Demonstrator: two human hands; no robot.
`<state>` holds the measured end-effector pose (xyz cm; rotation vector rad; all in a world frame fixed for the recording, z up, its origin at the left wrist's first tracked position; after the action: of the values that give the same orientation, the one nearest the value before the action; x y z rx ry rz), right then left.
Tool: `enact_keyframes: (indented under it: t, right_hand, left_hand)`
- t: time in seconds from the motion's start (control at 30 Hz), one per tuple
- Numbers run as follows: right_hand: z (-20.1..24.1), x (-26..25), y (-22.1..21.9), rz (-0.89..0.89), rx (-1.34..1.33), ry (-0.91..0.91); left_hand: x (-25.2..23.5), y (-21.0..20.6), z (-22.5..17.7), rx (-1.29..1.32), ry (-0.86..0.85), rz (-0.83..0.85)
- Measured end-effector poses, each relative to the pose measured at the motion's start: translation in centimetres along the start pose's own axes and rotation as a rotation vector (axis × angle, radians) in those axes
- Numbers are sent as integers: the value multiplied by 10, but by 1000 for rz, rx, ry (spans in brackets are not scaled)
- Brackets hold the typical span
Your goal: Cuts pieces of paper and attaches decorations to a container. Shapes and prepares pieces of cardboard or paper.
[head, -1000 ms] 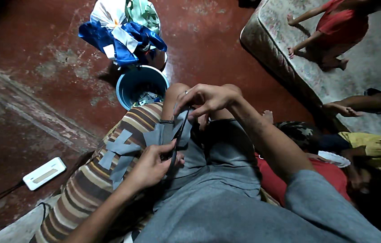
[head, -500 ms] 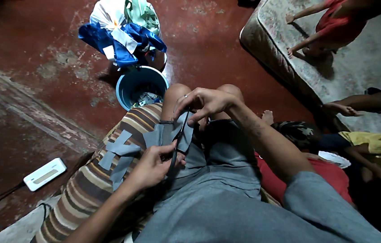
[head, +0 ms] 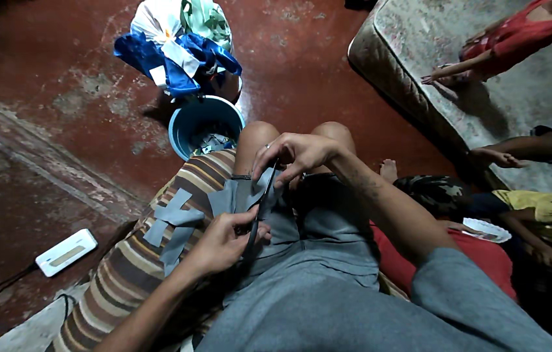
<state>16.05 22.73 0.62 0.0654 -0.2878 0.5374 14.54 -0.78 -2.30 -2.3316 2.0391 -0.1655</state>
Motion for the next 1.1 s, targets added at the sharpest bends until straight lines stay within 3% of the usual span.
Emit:
enact_keyframes:
  t: [0.17, 0.33, 0.43, 0.53, 0.63, 0.73, 0.87, 1.0, 1.1]
  right_hand:
    - [-6, 0, -5, 26, -55, -4]
    - [1, 6, -2, 10, -48, 22]
    - [30, 3, -13, -23, 218, 114]
    - [66, -11, -56, -91, 534, 162]
    - [89, -36, -109, 10, 545, 214]
    - [101, -61, -148, 62, 405, 310]
    - [72, -97, -161, -181, 375, 306]
    - [23, -114, -160, -375, 601, 75]
    - [16, -112, -158, -469, 791, 34]
  left_hand:
    - [1, -1, -10, 5, -50, -3]
    - [13, 23, -65, 70, -321, 43]
    - [42, 78, -112, -87, -437, -221]
    - [73, 125, -131, -232, -443, -529]
    - [85, 138, -135, -239, -491, -645]
    - [88, 137, -129, -215, -501, -628]
    - [84, 132, -129, -221, -512, -622]
    - [85, 130, -124, -222, -504, -623]
    - [82, 129, -115, -216, -449, -630]
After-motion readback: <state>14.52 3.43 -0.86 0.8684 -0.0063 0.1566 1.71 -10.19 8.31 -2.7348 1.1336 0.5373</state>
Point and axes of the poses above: each hand's wrist, its own x-axis away from the middle knuckle, its own y-axis out of the back of the hand, z = x × y, the point moved 4 cm from there along -x, towards the middle knuckle, and after that the axes turned 14 degrees about -y, right-handed, at the moved point
